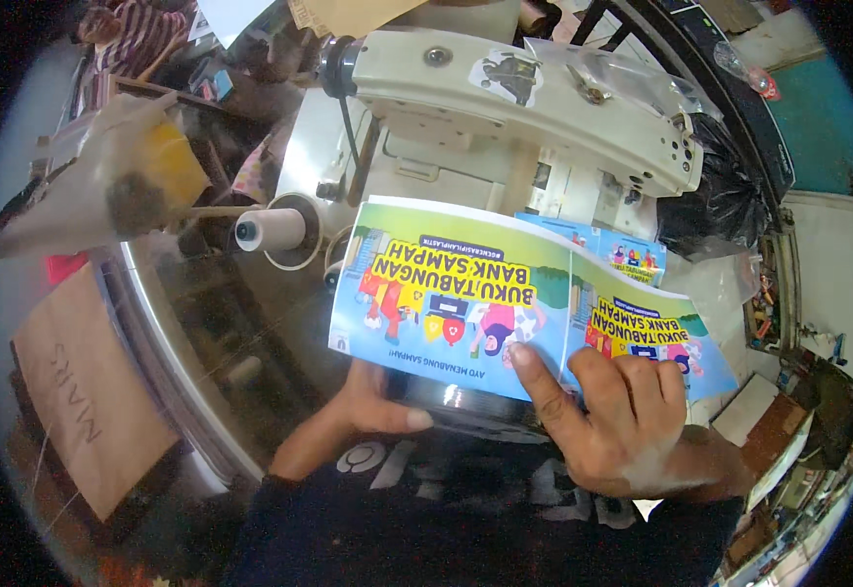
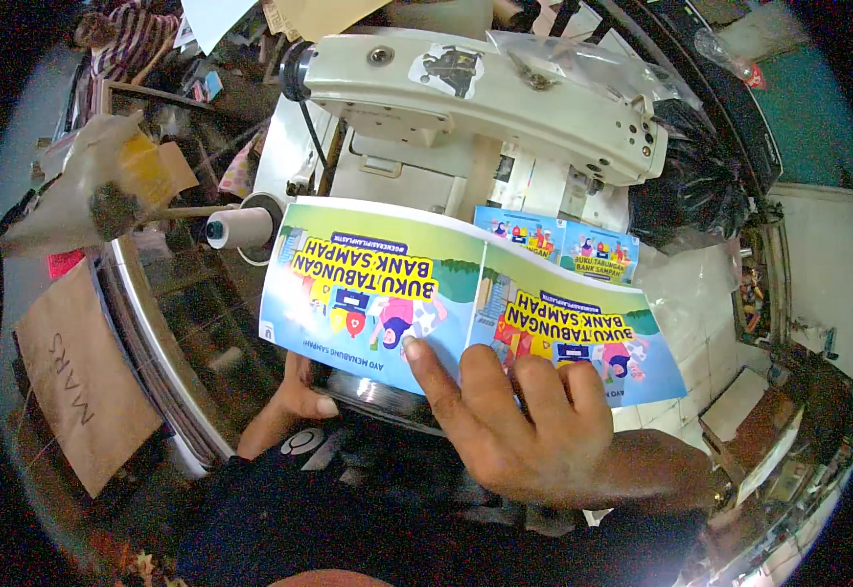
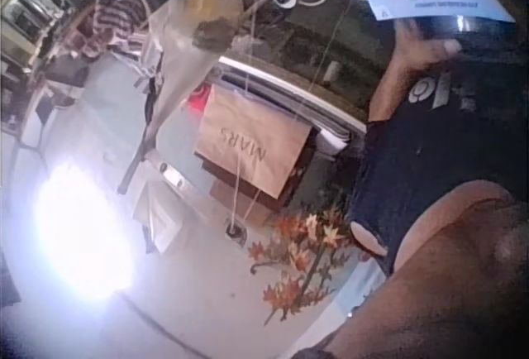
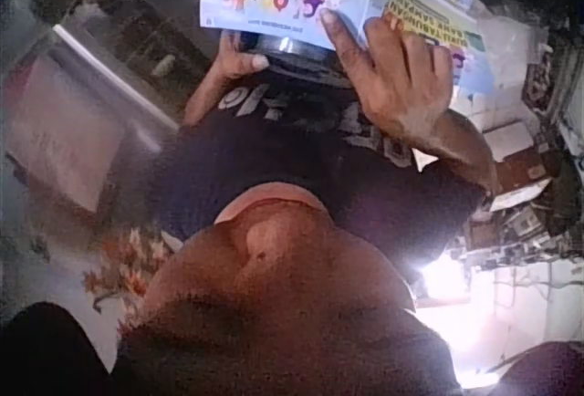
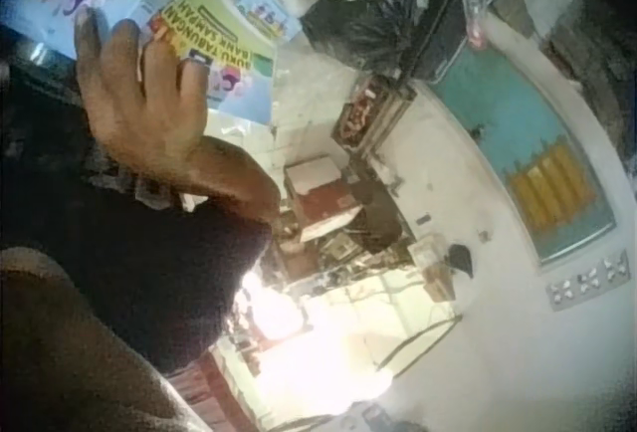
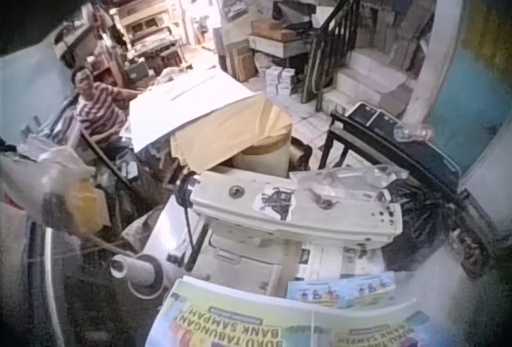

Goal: The person handles booklets and a spool of wire near a machine, moves items off an adjacent table, and carries the spool of wire while walking through the workshop.

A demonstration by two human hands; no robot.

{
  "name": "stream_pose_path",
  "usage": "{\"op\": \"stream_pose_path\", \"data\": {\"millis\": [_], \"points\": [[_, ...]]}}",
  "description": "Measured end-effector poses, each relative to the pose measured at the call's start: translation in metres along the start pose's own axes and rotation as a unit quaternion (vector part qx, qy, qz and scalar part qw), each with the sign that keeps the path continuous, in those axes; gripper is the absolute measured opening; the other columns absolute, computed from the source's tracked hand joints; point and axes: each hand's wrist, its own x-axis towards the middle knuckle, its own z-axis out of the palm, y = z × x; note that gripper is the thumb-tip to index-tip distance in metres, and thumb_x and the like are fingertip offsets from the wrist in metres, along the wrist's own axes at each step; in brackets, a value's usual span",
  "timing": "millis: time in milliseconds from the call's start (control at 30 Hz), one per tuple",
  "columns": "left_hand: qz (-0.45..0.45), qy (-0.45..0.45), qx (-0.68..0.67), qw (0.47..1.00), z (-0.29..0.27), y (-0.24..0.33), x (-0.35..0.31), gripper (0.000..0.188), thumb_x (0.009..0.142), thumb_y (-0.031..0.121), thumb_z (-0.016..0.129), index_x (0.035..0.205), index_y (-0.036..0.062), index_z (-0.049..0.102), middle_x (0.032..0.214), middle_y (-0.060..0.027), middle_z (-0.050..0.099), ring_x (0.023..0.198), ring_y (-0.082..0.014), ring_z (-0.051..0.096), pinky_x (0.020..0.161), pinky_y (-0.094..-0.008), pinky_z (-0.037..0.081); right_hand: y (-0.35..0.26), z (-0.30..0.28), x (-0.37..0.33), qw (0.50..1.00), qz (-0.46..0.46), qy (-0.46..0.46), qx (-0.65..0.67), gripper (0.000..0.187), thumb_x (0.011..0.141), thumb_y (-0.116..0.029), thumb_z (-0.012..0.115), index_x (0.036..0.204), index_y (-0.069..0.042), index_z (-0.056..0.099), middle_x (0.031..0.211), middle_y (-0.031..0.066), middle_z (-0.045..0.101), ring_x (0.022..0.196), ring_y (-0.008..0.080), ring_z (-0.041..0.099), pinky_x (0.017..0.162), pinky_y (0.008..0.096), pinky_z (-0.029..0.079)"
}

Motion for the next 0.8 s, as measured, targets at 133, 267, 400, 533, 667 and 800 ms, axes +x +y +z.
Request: {"op": "stream_pose_path", "data": {"millis": [133,267,400,533,667,800], "points": [[0.011,-0.005,0.009,1.0,0.001,0.004,0.002,0.107,0.053,0.025,0.084,0.138,-0.0045,0.026,0.133,-0.0162,0.043,0.124,-0.0266,0.041,0.106,-0.0404,0.03,-0.002,0.001,0.007,1.0,0.006,0.019,0.002,0.044,0.072,-0.018,0.061,0.116,-0.016,0.065,0.078,-0.0022,0.044,0.061,0.0118,0.038,0.05,0.0276,0.025],[0.047,0.01,0.006,0.999,0.001,0.003,0.002,0.105,0.053,0.023,0.081,0.137,-0.0052,0.026,0.132,-0.0163,0.044,0.123,-0.027,0.042,0.105,-0.0398,0.03,-0.001,-0.005,0.015,1.0,0.015,-0.001,0.026,0.043,0.072,-0.017,0.061,0.115,-0.014,0.065,0.075,-0.0013,0.044,0.061,0.0124,0.04,0.049,0.0275,0.025],[0.061,0.008,-0.005,0.998,0.007,0.007,0.002,0.102,0.053,0.02,0.079,0.137,-0.0053,0.026,0.132,-0.0165,0.045,0.123,-0.0271,0.043,0.106,-0.0396,0.029,0.005,-0.004,0.017,0.998,0.001,-0.01,0.057,0.043,0.072,-0.018,0.06,0.115,-0.013,0.064,0.074,0.0002,0.045,0.062,0.0138,0.043,0.049,0.0277,0.03],[0.049,0.008,-0.022,0.999,0.013,0.008,0.005,0.102,0.053,0.021,0.08,0.137,-0.0045,0.028,0.132,-0.0165,0.045,0.122,-0.0271,0.044,0.105,-0.0397,0.03,0.005,-0.007,0.015,0.996,0.022,-0.018,0.08,0.043,0.072,-0.017,0.06,0.114,-0.011,0.064,0.074,0.0012,0.047,0.062,0.0159,0.046,0.05,0.0285,0.033],[0.113,0.02,0.118,0.986,-0.021,-0.016,-0.003,0.101,0.051,0.031,0.084,0.134,-0.0019,0.036,0.128,-0.0156,0.048,0.12,-0.0265,0.045,0.102,-0.0396,0.034,0.025,0.005,0.011,0.989,0.078,-0.034,0.119,0.038,0.076,-0.014,0.059,0.113,-0.008,0.062,0.078,0.0056,0.05,0.063,0.0221,0.051,0.053,0.0341,0.039],[0.091,0.101,0.084,0.987,-0.013,-0.008,-0.008,0.1,0.049,0.048,0.081,0.127,-0.0026,0.044,0.117,-0.0152,0.054,0.108,-0.0269,0.054,0.093,-0.0396,0.043,0.064,0.023,0.0,0.916,0.212,-0.084,0.329,0.032,0.08,-0.008,0.06,0.112,-0.005,0.059,0.08,0.0143,0.058,0.07,0.0344,0.058,0.062,0.041,0.045]]}}
